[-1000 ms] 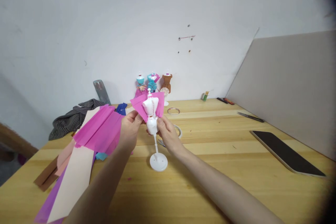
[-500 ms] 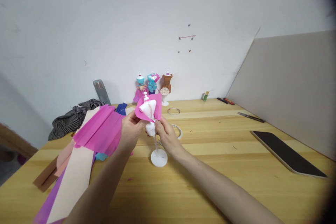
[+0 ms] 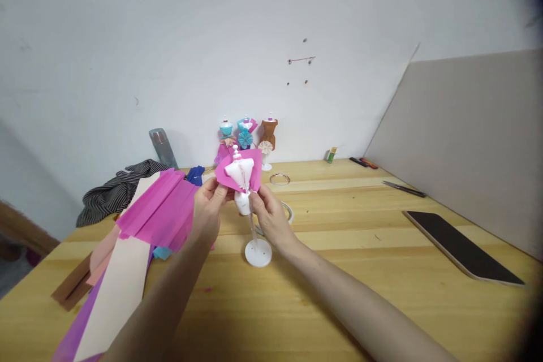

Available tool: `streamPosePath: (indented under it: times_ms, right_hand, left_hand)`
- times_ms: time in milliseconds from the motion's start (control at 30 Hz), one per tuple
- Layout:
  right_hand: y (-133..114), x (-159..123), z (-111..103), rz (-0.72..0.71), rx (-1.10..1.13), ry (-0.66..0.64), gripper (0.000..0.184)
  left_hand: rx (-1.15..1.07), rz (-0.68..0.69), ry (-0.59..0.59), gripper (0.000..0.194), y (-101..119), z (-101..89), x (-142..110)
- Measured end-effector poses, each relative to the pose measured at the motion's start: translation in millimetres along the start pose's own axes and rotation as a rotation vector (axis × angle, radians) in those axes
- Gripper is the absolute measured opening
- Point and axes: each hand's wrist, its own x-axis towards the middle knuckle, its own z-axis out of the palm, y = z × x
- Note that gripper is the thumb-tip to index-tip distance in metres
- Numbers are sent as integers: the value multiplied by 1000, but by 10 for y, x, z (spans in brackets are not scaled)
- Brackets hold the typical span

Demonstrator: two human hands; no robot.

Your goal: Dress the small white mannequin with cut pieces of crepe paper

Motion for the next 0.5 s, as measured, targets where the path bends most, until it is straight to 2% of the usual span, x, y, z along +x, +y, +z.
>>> streamPosePath:
  times_ms: [133, 333, 500]
  right_hand:
    - [9, 9, -1, 0, -22, 42, 23]
    - [-42, 12, 1, -16, -44, 72, 18]
    - [-18, 10, 15, -27, -33, 85, 18]
  left_hand:
    - [185, 159, 181, 19, 15, 81, -128]
    - [396, 197, 271, 18, 37, 170, -180]
    - [617, 362, 281, 19, 48, 181, -189]
